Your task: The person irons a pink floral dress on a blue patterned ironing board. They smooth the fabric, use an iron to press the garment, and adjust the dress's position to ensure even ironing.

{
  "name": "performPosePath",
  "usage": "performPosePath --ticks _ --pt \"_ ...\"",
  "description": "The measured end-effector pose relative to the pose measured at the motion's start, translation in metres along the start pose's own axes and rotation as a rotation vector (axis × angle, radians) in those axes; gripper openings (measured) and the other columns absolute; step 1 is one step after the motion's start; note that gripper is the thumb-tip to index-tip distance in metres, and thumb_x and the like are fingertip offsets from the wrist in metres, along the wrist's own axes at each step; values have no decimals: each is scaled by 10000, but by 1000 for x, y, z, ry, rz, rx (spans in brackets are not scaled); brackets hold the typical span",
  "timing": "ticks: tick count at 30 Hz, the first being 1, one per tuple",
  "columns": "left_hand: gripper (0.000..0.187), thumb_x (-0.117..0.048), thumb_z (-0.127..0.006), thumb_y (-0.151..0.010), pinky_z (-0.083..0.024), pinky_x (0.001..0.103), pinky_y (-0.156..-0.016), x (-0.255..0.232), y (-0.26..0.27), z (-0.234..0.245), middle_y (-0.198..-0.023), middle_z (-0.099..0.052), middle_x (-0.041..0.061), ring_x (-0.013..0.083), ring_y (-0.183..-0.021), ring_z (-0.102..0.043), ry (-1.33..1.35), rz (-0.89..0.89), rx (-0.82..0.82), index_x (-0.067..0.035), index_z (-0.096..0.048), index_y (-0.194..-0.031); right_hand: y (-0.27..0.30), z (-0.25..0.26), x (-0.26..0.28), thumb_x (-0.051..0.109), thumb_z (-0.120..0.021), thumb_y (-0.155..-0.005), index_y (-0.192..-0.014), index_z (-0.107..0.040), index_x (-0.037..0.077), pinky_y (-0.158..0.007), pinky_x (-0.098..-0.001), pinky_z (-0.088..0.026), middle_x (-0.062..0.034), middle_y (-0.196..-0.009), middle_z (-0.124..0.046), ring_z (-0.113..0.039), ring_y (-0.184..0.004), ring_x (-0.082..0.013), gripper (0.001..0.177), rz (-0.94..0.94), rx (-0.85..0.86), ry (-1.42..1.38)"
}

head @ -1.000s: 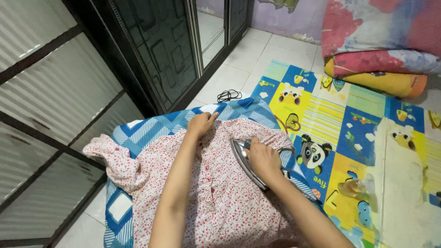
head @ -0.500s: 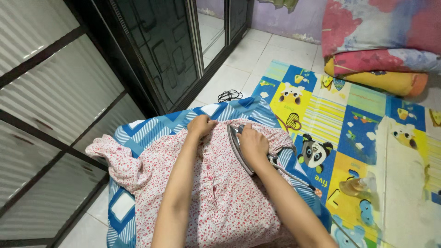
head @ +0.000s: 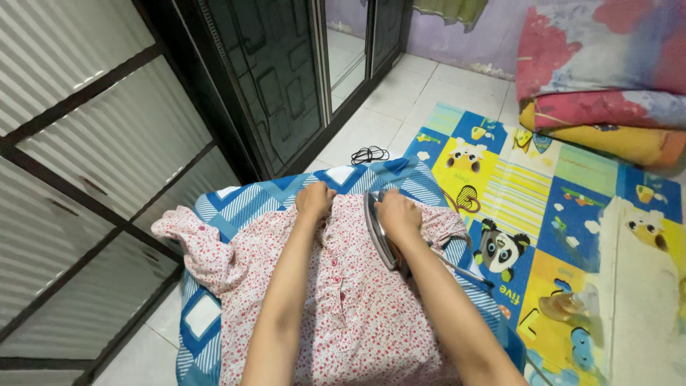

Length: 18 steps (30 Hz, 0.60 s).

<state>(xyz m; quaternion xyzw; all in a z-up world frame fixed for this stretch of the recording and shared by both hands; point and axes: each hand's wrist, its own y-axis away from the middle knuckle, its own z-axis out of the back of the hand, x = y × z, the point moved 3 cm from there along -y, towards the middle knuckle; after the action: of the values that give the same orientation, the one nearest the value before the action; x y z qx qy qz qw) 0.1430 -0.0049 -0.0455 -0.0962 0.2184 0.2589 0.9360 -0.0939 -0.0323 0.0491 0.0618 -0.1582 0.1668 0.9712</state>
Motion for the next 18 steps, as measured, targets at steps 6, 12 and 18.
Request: performPosePath --ticks 6,12,18 --pt "307 -395 -691 -922 -535 519 -813 4 -5 3 -997 -739 179 397 -953 -696 73 4 -79 -103 -749 -995 30 2 0 404 -679 -953 -1178 -597 16 -881 -532 -563 -255 -1098 -721 -702 -1054 -441 456 -1 31 11" --pt "213 -301 -633 -971 -528 508 -773 -13 58 74 -944 -729 123 369 -917 -691 196 -135 -530 -92 -670 -955 -25 -9 30 402 -708 -942 -1163 -613 -12 -876 -523 -573 -253 -1092 -731 -709 -1051 -438 478 73 -47 -2" --pt "191 -292 -641 -963 -530 495 -752 -5 116 56 -999 -692 113 357 -913 -676 285 14 -322 -107 -677 -997 -20 -8 34 395 -698 -943 -1149 -612 -9 -867 -539 -564 -258 -1092 -722 -700 -1042 -451 462 104 -11 -17"
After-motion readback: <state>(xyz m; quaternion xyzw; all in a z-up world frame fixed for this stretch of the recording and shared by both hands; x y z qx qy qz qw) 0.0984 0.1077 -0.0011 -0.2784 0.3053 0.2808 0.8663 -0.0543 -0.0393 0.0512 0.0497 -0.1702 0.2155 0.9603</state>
